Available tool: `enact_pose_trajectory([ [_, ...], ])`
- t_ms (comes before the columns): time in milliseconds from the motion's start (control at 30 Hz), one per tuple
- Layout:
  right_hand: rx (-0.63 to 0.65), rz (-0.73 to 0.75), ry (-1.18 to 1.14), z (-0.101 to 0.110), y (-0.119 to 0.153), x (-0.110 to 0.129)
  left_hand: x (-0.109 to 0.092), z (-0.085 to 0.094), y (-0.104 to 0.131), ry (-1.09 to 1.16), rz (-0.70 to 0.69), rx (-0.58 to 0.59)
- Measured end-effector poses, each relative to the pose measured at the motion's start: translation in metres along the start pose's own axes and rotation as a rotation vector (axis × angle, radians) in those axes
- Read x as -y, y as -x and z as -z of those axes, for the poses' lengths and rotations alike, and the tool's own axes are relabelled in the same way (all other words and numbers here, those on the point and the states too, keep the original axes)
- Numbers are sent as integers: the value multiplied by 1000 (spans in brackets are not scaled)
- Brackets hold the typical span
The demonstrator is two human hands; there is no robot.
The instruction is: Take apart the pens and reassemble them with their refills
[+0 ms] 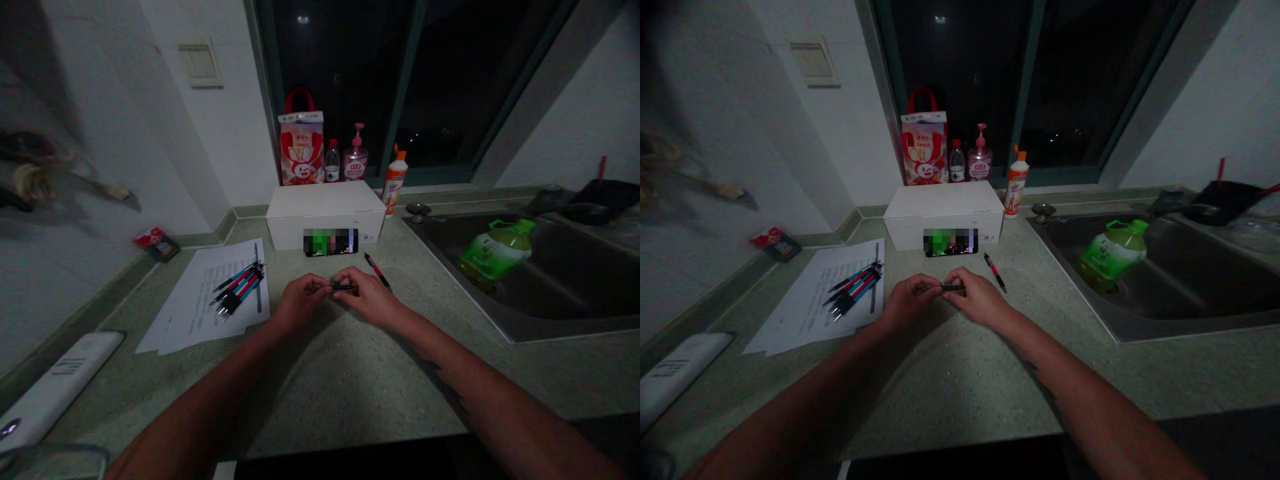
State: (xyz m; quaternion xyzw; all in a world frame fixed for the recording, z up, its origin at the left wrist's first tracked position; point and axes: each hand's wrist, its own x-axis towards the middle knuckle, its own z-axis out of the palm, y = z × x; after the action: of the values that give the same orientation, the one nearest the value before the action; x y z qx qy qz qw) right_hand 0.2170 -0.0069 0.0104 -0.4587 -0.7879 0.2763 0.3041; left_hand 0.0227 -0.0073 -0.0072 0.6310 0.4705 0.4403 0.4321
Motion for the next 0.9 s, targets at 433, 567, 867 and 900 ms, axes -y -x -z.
enact_pose_trajectory([
  [433, -23, -9, -47, -1, -2, -5, 0, 0, -1, 8, -23, -50],
  [567, 8, -14, -24, 0, -3, -7, 1, -1, -1, 5, -23, -43],
  [867, 1, -26, -8, 0, -4, -8, -3, -1, -1, -11, 11, -58],
  [900, -7, -29, -10, 0, -4, -8, -3, -1, -1, -11, 10, -64],
])
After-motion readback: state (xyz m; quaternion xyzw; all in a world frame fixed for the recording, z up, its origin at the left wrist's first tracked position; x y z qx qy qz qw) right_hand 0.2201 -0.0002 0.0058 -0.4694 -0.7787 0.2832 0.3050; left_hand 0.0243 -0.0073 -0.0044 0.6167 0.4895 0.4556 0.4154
